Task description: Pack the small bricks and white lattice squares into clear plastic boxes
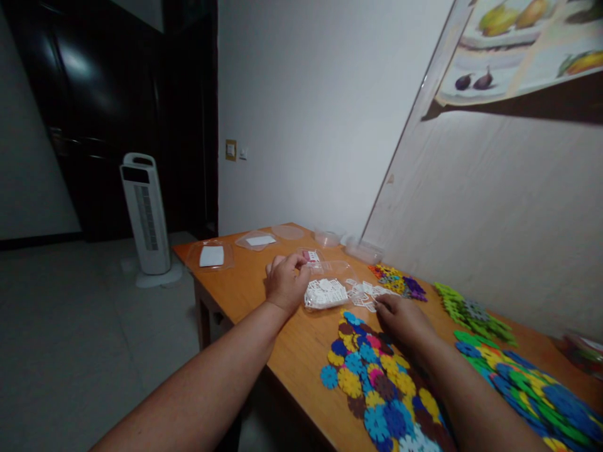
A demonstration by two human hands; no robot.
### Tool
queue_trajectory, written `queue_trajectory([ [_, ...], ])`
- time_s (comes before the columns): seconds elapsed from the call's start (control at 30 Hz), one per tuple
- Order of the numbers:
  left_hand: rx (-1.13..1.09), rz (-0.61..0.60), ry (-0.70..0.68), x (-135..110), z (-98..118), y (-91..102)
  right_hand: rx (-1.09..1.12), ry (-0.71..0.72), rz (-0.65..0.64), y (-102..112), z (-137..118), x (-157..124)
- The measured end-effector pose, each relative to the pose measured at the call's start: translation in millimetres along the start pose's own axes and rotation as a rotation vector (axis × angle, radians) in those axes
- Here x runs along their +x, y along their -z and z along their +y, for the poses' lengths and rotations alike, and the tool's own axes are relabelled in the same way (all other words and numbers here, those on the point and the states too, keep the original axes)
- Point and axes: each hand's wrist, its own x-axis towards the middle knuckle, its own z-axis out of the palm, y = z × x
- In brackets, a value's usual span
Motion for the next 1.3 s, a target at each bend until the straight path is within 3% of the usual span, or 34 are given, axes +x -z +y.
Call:
queue_trajectory([
  [0.13,-0.004,-0.011,0.012,0,1,0.6,0.057,-0.149,0.167,5,7,3],
  [0.33,-0.018,-0.019,0.022,0,2,0.9,0.928,-0.149,0.192,22,-2,16],
  [0.4,-0.014,-0.023,0.025,1,2,0.9,0.929,-0.133,0.179,21,-6,15],
  [0.5,-0.009,-0.026,0.031,1,1,0.4,0.655,-0.095,0.137,7,-2,13],
  [0.6,-0.01,-0.028,0.035,1,0,-0.3,0.438,-0.067,0.015,-9,6,11],
  [0.7,-0.01,-0.025,0.033,0,-1,-1.5,0.354,-0.071,-0.077,-16,9,11],
  [0.8,-0.011,-0.022,0.049,0,-2,-2.7,0.36,-0.127,-0.073,-16,7,10],
  [1.03,-0.003,-0.031,0.113,0,-3,-4.4,0.648,-0.235,-0.055,-11,9,6],
  [1.3,-0.015,-0.03,0.12,0,-3,-4.7,1.334,-0.13,0.035,42,-24,7],
])
